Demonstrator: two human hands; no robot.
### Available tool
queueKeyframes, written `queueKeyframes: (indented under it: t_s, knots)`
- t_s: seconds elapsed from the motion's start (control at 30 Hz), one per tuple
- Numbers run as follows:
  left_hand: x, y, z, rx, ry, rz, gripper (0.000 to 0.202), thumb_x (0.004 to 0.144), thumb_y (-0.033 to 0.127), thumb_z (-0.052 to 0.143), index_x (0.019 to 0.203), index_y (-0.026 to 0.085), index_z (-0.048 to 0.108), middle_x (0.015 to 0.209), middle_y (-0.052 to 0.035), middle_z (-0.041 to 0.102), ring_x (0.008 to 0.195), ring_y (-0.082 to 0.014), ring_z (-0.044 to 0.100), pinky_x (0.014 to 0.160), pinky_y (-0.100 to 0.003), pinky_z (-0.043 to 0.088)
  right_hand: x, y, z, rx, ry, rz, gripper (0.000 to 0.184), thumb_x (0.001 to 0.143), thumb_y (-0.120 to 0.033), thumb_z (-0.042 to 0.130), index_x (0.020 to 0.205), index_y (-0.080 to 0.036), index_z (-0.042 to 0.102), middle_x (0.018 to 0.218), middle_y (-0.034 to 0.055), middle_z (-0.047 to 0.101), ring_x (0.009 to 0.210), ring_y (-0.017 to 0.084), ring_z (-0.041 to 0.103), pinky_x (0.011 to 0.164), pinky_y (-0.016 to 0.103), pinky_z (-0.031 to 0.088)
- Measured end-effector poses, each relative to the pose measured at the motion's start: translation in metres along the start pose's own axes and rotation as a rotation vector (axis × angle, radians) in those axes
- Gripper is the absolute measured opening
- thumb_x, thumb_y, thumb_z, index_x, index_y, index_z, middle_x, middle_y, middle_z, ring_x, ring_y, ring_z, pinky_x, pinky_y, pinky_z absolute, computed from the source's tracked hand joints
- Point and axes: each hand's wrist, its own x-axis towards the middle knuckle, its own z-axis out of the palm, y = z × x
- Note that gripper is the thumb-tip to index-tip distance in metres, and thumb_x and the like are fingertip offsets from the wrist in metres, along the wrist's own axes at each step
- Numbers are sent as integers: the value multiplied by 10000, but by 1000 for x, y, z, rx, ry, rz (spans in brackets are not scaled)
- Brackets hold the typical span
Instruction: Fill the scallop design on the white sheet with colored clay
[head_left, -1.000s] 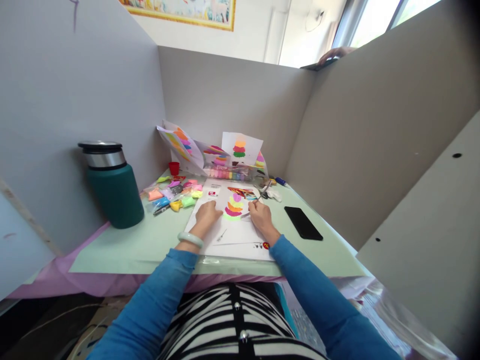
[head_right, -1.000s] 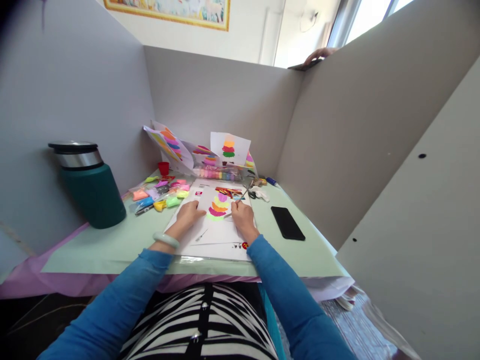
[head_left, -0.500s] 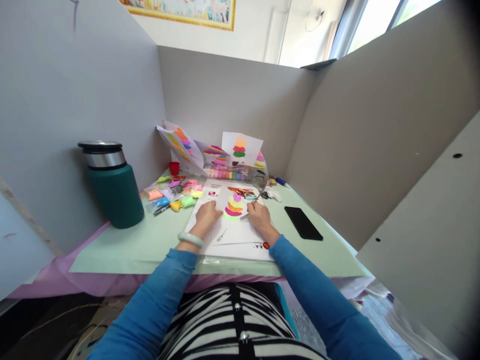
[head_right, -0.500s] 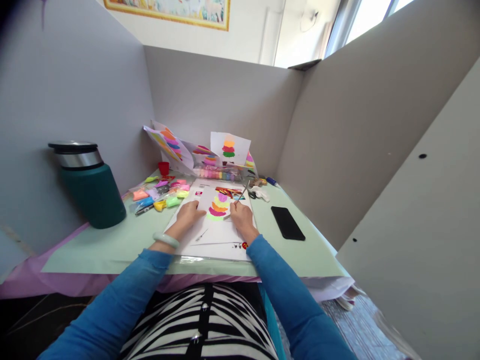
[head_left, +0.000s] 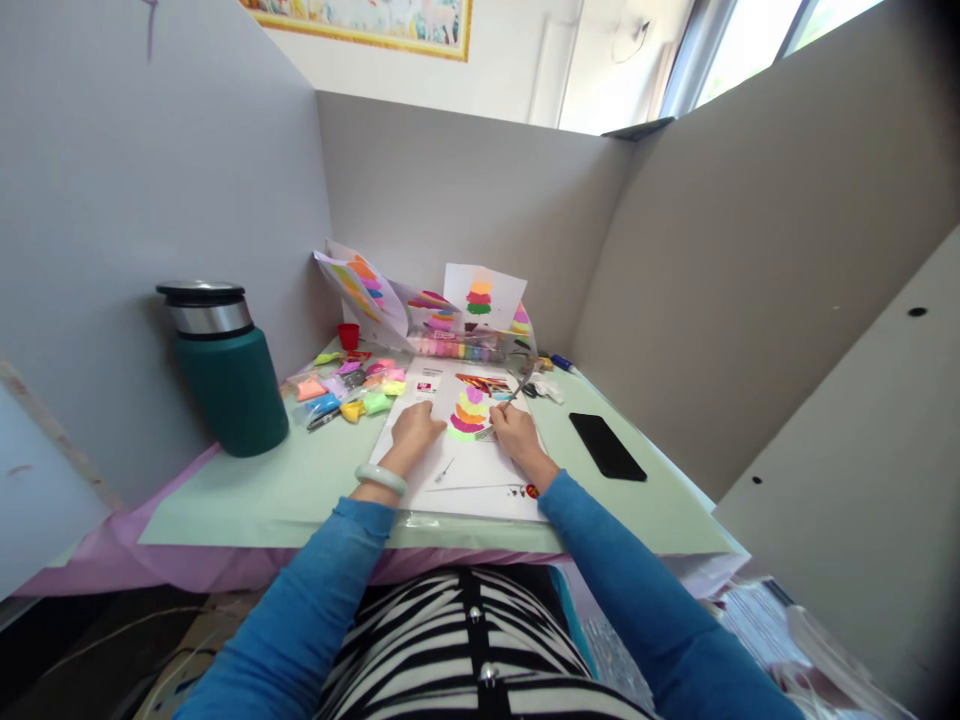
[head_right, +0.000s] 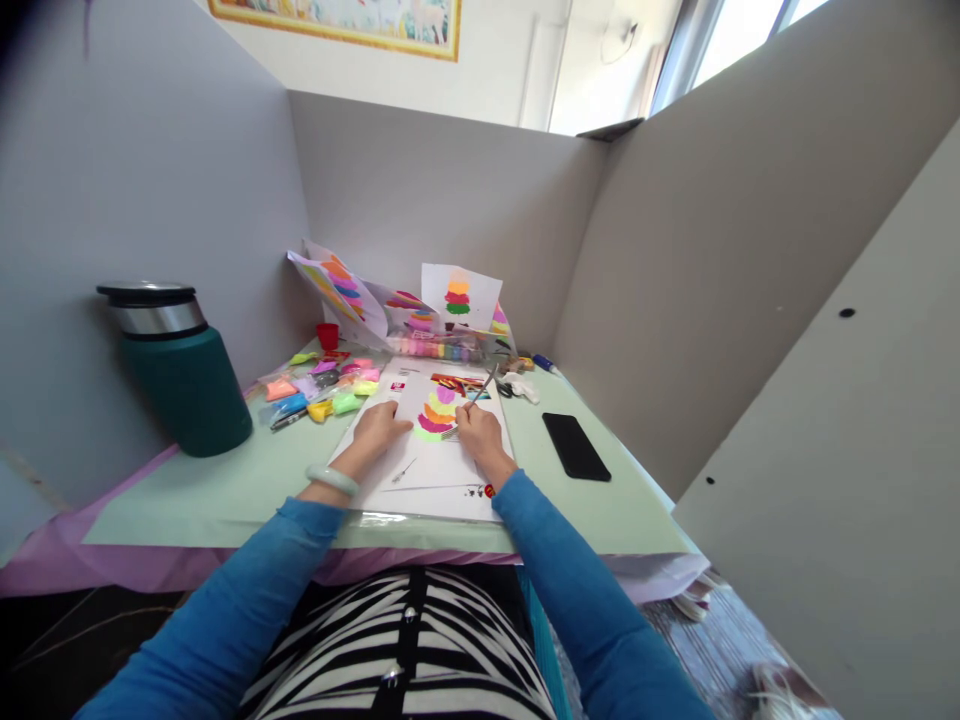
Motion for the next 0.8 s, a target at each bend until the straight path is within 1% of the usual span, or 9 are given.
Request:
queueKeyframes:
  t_s: [0.1,0.2,0.33,0.43,0.67,0.73,0.8]
  knots:
    - [-1,0,0,1,0,3,306,765,339,580,1028,193,635,1120,-104,678,1018,-246,625,699,-269,437,-1,-1,0,18,11,-5,297,912,-334,403,805,-199,645,680,22,677,709,167,623,678,224,385]
    - [-1,0,0,5,1,6,308,767,340,576,1027,188,637,1117,-111,677,1016,-254,627,701,-277,441,-1,-2,1,94,28,-14,298,910,-346,405,798,-199,638,688,19,682,701,163,634,689,223,402]
    - [0,0,1,9,8,9,319,768,351,575,1027,179,643,1113,-126,676,1021,-263,626,716,-287,445,-4,-4,4,204,-80,-86,277,900,-365,433,811,-195,632,624,1,668,676,160,644,691,225,417]
    - [0,1,1,13,6,8,324,769,357,576,1027,172,645,1115,-134,676,1029,-266,625,721,-288,444,-5,-6,5,210,-122,-114,269,895,-358,443,793,-193,629,632,5,674,679,156,640,679,222,413]
    - [-1,0,1,12,2,0,316,772,349,579,1039,190,635,1143,-116,672,1043,-256,622,706,-271,440,-1,-4,-2,67,-57,-18,250,876,-296,435,769,-192,635,593,8,647,686,166,621,689,230,398]
    - [0,-1,1,11,-1,4,315,773,348,577,1039,188,634,1139,-119,670,1035,-261,624,706,-278,442,-1,-2,-4,75,-31,6,245,870,-296,438,767,-193,634,604,9,651,684,165,621,684,230,395]
    - [1,-1,1,10,-2,5,317,772,348,580,1040,189,633,1138,-118,669,1035,-262,623,711,-281,444,-1,-1,-4,127,-17,14,244,869,-303,438,765,-195,630,618,5,657,669,160,624,678,229,400]
